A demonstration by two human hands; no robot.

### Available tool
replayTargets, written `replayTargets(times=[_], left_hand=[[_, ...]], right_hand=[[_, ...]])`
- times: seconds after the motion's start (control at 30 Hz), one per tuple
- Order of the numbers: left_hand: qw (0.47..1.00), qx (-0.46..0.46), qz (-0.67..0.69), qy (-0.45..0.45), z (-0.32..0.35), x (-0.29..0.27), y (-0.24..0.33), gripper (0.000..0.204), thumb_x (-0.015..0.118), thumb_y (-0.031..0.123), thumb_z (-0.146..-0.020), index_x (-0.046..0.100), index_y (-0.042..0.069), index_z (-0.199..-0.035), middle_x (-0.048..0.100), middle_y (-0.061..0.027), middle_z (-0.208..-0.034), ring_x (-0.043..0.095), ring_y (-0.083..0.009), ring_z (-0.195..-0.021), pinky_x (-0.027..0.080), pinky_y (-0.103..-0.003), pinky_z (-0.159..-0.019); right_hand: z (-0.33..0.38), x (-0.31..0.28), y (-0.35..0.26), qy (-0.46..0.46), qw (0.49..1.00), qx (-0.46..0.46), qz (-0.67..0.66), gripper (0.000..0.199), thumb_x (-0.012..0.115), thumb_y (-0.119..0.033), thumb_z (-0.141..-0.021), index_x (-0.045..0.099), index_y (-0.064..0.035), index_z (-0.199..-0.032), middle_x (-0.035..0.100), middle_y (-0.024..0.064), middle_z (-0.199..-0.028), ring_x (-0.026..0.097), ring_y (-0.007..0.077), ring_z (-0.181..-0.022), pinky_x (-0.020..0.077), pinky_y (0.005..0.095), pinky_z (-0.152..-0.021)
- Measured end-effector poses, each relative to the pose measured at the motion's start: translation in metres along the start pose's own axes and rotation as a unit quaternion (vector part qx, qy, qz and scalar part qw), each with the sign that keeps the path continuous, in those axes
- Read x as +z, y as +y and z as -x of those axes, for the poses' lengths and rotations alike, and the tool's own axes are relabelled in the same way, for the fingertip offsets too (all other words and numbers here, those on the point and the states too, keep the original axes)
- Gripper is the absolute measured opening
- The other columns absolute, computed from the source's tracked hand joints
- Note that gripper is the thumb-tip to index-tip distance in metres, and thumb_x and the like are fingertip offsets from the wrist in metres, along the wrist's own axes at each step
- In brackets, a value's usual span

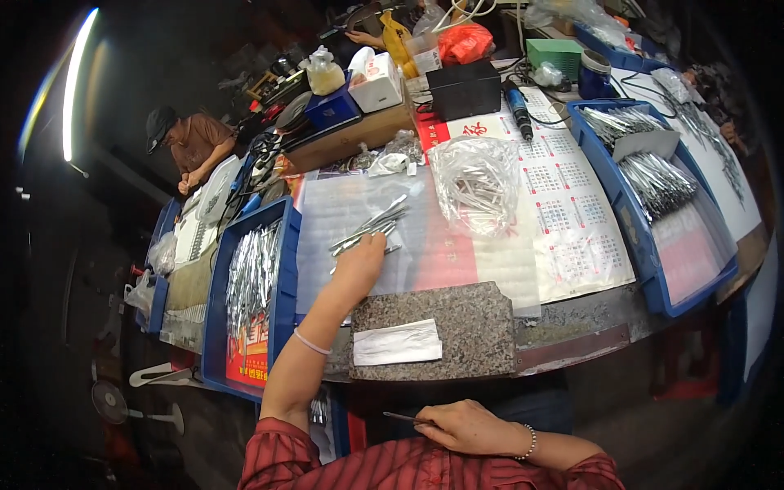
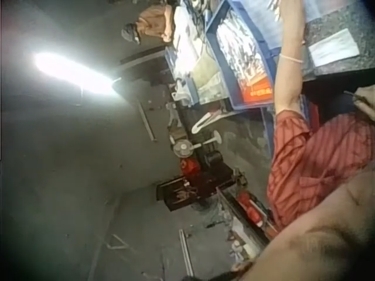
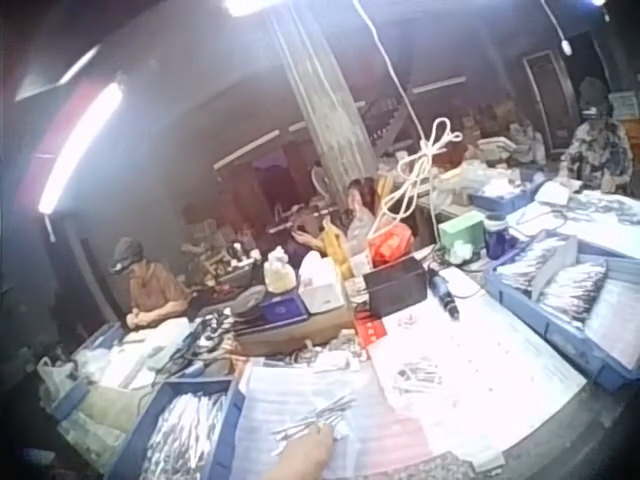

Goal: The recorder is manually processing or assembling small metal strips at a workshop bench using hand tools.

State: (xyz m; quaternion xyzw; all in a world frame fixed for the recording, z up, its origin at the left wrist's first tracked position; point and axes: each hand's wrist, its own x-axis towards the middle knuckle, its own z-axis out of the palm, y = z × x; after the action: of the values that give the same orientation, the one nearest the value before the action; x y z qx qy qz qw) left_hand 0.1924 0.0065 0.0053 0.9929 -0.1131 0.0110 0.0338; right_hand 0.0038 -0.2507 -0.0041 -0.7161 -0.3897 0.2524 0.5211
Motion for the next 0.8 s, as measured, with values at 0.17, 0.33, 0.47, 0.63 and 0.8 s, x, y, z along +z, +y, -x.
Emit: replayTargets(times=[0.17, 0.33, 0.47, 0.63, 0.8], left_hand=[[0.999, -0.007, 0.005, 0.034, 0.028, -0.018, -0.005, 0.02, 0.05, 0.002, -0.087, 0.046, 0.001, -0.107, 0.061, -0.0214, -0.098, 0.066, -0.04, -0.084, 0.053, -0.048, -0.068], [0.924, 0.0, 0.332, 0.191, 0.107, -0.082, 0.042, 0.04, 0.057, -0.012, -0.081, 0.055, -0.001, -0.119, 0.061, -0.0083, -0.089, 0.062, -0.0152, -0.072, 0.051, -0.027, -0.065], [0.827, -0.007, 0.539, 0.158, 0.182, -0.078, 0.088, 0.032, 0.06, -0.015, -0.081, 0.061, -0.002, -0.11, 0.06, -0.0104, -0.094, 0.065, -0.0141, -0.072, 0.053, -0.024, -0.061], [0.811, 0.011, 0.563, 0.16, 0.202, -0.061, 0.109, 0.027, 0.064, -0.013, -0.079, 0.065, 0.0, -0.102, 0.062, -0.011, -0.092, 0.065, -0.0167, -0.076, 0.053, -0.025, -0.065], [0.731, 0.022, 0.669, 0.131, 0.208, -0.058, 0.099, 0.014, 0.065, -0.006, -0.085, 0.066, -0.004, -0.099, 0.065, -0.0147, -0.093, 0.066, -0.0183, -0.078, 0.053, -0.026, -0.069]], right_hand=[[-0.001, -0.002, -0.012, 0.016, 0.999, -0.032, -0.01, 0.018, 0.061, -0.02, -0.094, 0.064, -0.003, -0.099, 0.067, 0.0145, -0.082, 0.067, 0.0341, -0.072, 0.0529, 0.0396, -0.062], [0.002, -0.009, -0.013, 0.15, 0.971, 0.073, -0.171, 0.018, 0.062, -0.012, -0.094, 0.065, 0.0002, -0.107, 0.071, 0.0119, -0.091, 0.069, 0.0152, -0.08, 0.0538, 0.0281, -0.071], [-0.016, -0.014, -0.025, 0.19, 0.939, 0.026, -0.287, 0.029, 0.06, -0.009, -0.096, 0.057, 0.002, -0.123, 0.069, 0.0088, -0.105, 0.065, 0.0133, -0.098, 0.0517, 0.0275, -0.086], [-0.016, -0.011, -0.024, 0.09, 0.958, 0.016, -0.273, 0.021, 0.062, -0.011, -0.096, 0.064, 0.0008, -0.112, 0.07, 0.0073, -0.096, 0.065, 0.0111, -0.085, 0.0522, 0.0268, -0.076], [-0.008, -0.021, -0.027, 0.026, 0.985, 0.054, -0.165, 0.021, 0.065, -0.018, -0.094, 0.067, -0.0007, -0.105, 0.069, 0.0105, -0.083, 0.066, 0.0144, -0.072, 0.0516, 0.0287, -0.067]])
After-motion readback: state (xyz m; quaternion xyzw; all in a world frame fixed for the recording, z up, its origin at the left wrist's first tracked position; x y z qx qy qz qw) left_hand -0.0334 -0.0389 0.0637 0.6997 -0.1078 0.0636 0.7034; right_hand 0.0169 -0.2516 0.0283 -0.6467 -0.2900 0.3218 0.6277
